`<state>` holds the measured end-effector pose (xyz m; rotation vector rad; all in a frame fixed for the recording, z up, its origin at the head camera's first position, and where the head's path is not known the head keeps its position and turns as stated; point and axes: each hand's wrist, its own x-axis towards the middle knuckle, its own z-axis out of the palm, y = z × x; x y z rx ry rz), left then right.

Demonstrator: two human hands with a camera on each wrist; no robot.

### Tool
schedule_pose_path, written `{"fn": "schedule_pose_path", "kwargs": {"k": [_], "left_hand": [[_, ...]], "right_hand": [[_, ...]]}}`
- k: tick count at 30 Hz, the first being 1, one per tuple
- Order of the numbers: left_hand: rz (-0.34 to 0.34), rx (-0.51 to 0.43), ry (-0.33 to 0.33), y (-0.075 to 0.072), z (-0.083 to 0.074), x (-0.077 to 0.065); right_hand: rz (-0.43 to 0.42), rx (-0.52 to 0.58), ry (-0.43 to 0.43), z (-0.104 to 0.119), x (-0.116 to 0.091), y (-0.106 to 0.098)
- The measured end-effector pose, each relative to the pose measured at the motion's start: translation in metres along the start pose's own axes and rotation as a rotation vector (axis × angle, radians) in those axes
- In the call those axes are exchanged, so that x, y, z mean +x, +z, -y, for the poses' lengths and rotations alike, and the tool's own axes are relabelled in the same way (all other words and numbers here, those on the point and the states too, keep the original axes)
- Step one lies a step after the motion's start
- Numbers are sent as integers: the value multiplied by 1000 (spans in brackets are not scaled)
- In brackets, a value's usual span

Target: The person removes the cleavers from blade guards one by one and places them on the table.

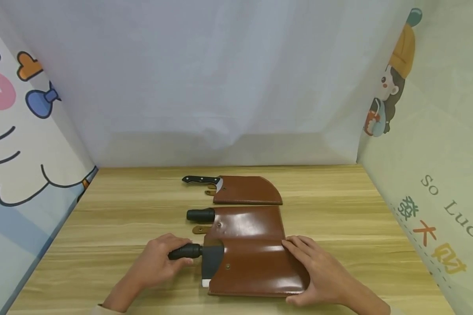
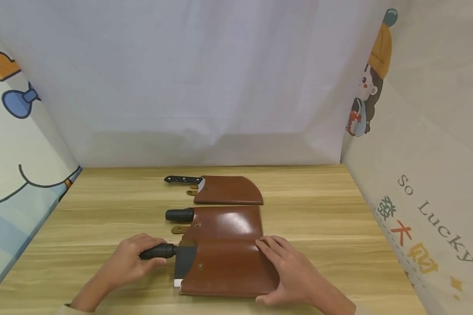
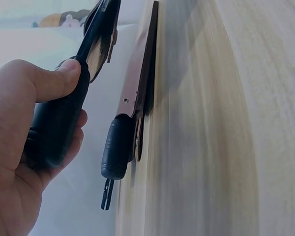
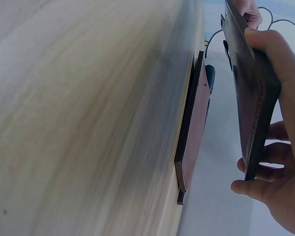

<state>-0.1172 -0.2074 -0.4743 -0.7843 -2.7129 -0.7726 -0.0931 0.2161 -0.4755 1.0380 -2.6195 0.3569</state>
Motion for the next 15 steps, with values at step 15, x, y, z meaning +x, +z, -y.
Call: {"fn": "schedule_pose_path", "kwargs": {"k": [15], "left_hand": [[-14,-1,20,-2,5,0]], "right_hand": [[2,10,12,-5,-4,-10]]}}
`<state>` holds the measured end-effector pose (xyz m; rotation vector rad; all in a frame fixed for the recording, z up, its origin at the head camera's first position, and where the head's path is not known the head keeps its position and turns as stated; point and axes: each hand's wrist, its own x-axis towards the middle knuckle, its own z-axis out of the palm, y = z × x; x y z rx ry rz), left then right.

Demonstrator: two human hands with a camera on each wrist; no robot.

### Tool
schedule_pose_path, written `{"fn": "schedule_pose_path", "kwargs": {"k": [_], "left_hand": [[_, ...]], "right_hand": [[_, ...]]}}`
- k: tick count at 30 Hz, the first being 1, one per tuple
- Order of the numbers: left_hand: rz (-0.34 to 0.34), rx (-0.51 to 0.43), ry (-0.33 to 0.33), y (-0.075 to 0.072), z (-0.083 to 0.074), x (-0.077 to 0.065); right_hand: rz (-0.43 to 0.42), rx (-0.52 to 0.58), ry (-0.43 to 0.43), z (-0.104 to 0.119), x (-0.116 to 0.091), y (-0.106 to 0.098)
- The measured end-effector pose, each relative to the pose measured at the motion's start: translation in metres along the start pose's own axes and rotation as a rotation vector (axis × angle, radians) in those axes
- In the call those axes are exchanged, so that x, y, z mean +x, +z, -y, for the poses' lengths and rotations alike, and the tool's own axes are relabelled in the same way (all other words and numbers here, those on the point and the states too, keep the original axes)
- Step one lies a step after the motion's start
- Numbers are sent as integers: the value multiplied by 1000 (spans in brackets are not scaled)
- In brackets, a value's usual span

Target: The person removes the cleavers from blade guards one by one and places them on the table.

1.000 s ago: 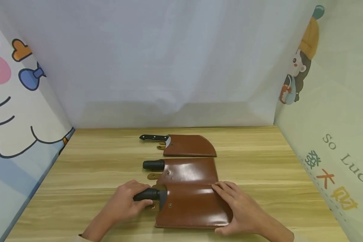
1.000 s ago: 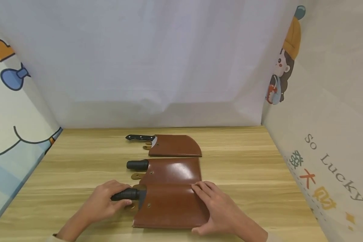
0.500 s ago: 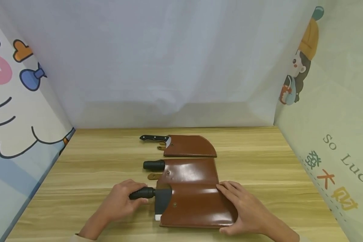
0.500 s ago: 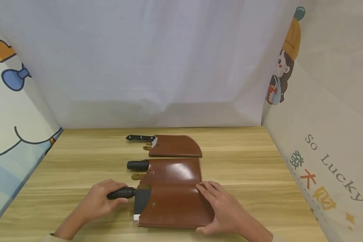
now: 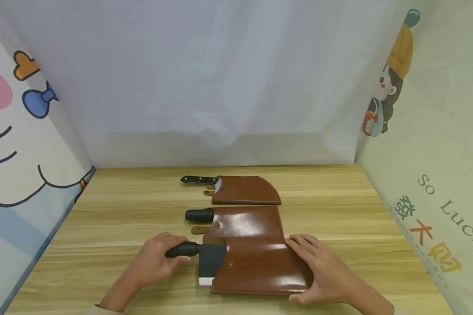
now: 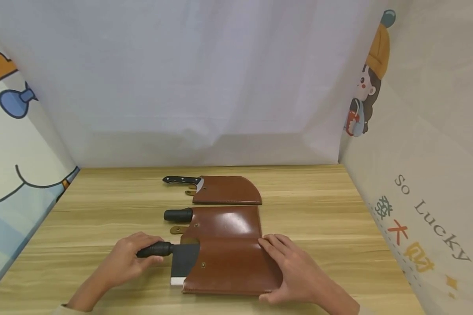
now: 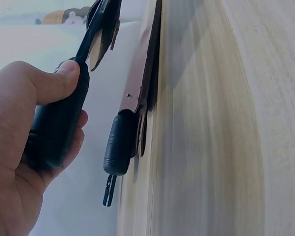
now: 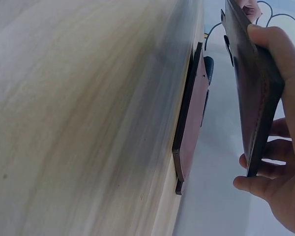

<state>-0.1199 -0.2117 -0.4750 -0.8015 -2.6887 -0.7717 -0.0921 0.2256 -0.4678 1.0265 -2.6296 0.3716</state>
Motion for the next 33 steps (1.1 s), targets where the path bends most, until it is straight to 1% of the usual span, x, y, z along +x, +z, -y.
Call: {"fn": "schedule_pose_path", "kwargs": {"k": [5,8,15,22,27,33], "left_hand": [[-24,11,10,-4,1,-2],[-34,16,4,-7,2,-4],[-9,14,-36,-14,2,-7],[-8,26,-32,-17,2,-8],[-14,32,-34,-21,6,-10],[-3,24,-59,-25,9,-14]], "right_hand": [[8,10,-4,-2,-2,-2],[-4,9,0,-5,-4,-3],[-20,6,-10,-7,-6,-4],[-5,15,3,-9,-9,-6],[-14,15,10,-11,-11,-9],[-31,17,-1,-15,-15,-11]]}}
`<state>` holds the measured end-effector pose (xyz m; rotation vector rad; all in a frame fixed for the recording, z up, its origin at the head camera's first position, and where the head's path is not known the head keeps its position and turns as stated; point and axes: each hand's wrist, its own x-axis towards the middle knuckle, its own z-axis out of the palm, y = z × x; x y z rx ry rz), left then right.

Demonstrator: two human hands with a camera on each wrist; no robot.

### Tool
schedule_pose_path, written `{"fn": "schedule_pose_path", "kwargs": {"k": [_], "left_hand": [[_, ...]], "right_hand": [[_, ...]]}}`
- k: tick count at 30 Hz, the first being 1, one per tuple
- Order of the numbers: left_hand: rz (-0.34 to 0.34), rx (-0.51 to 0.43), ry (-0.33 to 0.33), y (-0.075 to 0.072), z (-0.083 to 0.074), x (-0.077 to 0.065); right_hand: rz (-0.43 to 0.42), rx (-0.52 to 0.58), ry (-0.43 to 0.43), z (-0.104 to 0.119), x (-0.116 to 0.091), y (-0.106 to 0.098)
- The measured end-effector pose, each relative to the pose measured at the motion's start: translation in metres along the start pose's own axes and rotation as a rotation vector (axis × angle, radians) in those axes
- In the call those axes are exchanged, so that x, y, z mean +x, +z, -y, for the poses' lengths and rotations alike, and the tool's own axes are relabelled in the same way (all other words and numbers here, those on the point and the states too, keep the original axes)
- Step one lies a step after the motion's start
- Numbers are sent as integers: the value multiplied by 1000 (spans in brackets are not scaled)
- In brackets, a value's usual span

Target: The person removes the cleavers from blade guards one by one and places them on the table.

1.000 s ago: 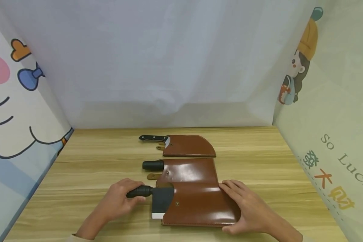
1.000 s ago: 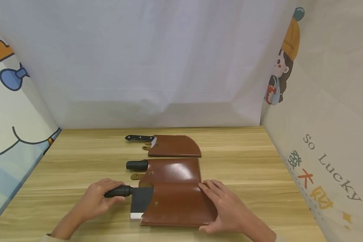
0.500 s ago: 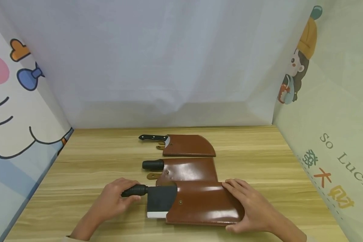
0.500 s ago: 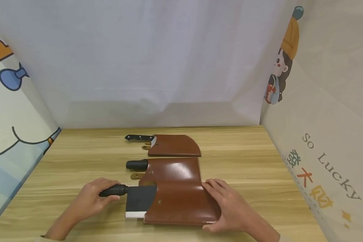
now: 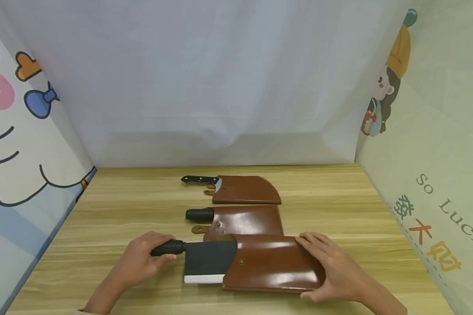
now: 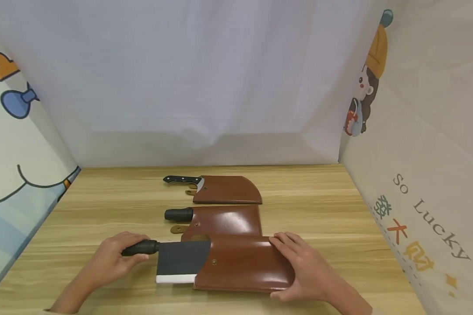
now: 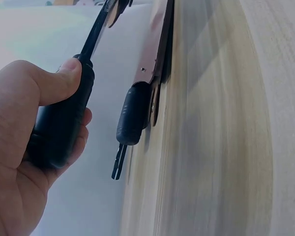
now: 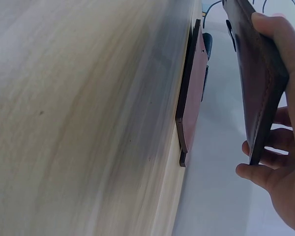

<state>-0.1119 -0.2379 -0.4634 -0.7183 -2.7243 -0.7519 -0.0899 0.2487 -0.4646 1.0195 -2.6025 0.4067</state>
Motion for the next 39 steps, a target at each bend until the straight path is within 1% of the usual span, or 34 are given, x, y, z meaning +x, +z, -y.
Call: {"fn": "schedule_pose_path", "kwargs": {"k": [8,15,21,27,35,39], "left_hand": [[41,-6,-4,-6,1,0],[51,-4,-6,-13,2,-1],[78,-10,-44,-17,3,-3],[77,-25,-42,-23,5,-4],[87,-25,-48,-26,9,-6],[74,-22,-36,-27,11,-8]], "right_hand": [[22,31,6,-2,-4,0],[38,61,26,-4,-9,-2],[43,63,35,-7,-13,-7],[33,67,49,-9,-16,-12],[18,59,24,-13,-19,-17],[16,57,29,-14,-22,-20]]}}
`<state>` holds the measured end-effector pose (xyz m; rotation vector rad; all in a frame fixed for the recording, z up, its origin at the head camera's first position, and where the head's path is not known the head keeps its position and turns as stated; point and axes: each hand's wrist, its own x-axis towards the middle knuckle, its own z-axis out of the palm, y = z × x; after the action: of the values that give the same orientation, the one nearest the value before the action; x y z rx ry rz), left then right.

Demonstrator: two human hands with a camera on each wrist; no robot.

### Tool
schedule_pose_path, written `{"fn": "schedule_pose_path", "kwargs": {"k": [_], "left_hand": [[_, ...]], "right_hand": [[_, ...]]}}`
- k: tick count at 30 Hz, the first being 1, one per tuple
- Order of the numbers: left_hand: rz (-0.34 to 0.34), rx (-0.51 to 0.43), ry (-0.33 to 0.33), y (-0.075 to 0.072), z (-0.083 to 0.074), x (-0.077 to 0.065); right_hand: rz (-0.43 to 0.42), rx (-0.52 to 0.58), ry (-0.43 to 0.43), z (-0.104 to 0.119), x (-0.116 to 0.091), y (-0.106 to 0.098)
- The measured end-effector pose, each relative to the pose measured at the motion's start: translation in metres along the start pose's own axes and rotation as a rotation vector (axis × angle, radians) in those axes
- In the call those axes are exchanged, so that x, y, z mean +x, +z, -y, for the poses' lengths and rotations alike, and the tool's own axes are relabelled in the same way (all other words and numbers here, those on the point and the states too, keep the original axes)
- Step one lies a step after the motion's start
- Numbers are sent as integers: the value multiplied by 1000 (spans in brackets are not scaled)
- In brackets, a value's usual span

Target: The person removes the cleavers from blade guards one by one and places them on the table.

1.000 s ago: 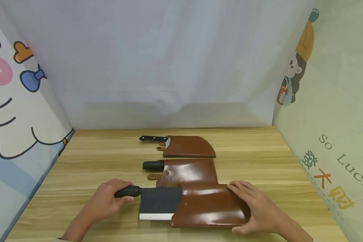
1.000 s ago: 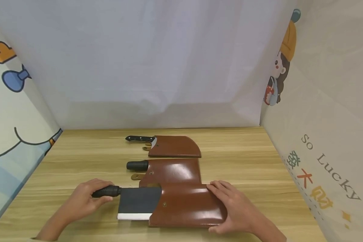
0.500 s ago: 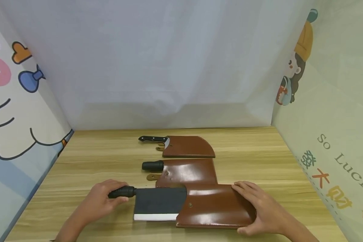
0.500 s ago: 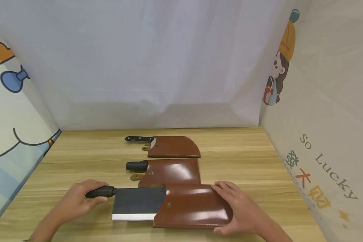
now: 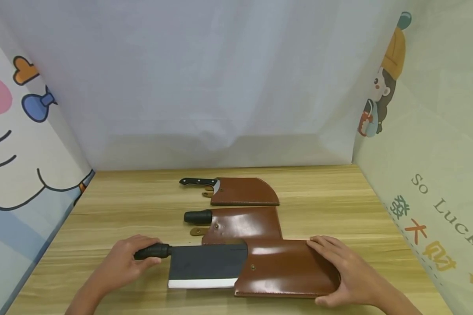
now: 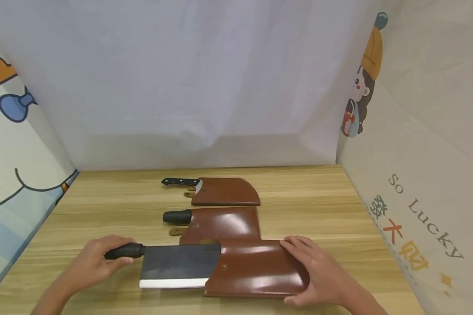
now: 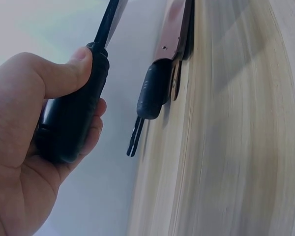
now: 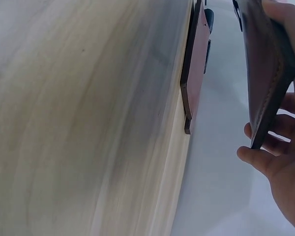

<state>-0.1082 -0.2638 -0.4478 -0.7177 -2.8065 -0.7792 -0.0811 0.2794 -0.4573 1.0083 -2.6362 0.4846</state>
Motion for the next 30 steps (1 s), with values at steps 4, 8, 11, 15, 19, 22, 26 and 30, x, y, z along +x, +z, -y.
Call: {"fn": "schedule_pose_path", "kwargs": {"k": [4,8,11,15,19,22,26,30], "left_hand": [[-6,-6,4,-2,3,-3],[-12,-19,-3,-3,6,-5],[-16,-24,-15,-4,8,-7],[-7,-33,-46,-8,9,-9],[-3,-38,-62,-10,13,-12],[-5,-40,-65,-9,18,-16],[9,-46,-89,-8,24,-21],[27,-22,-99,-7,28,-25]], "right_hand": [[-10,-11,-1,-1,-3,-2],[-19,-15,-4,-2,-5,-4],[-13,-9,4,-4,-6,-5],[-5,-10,15,-6,-9,-5],[14,1,38,-9,-12,-5],[35,20,65,-11,-15,-5],[59,38,91,-14,-19,-4],[70,43,99,-14,-23,-5]]}}
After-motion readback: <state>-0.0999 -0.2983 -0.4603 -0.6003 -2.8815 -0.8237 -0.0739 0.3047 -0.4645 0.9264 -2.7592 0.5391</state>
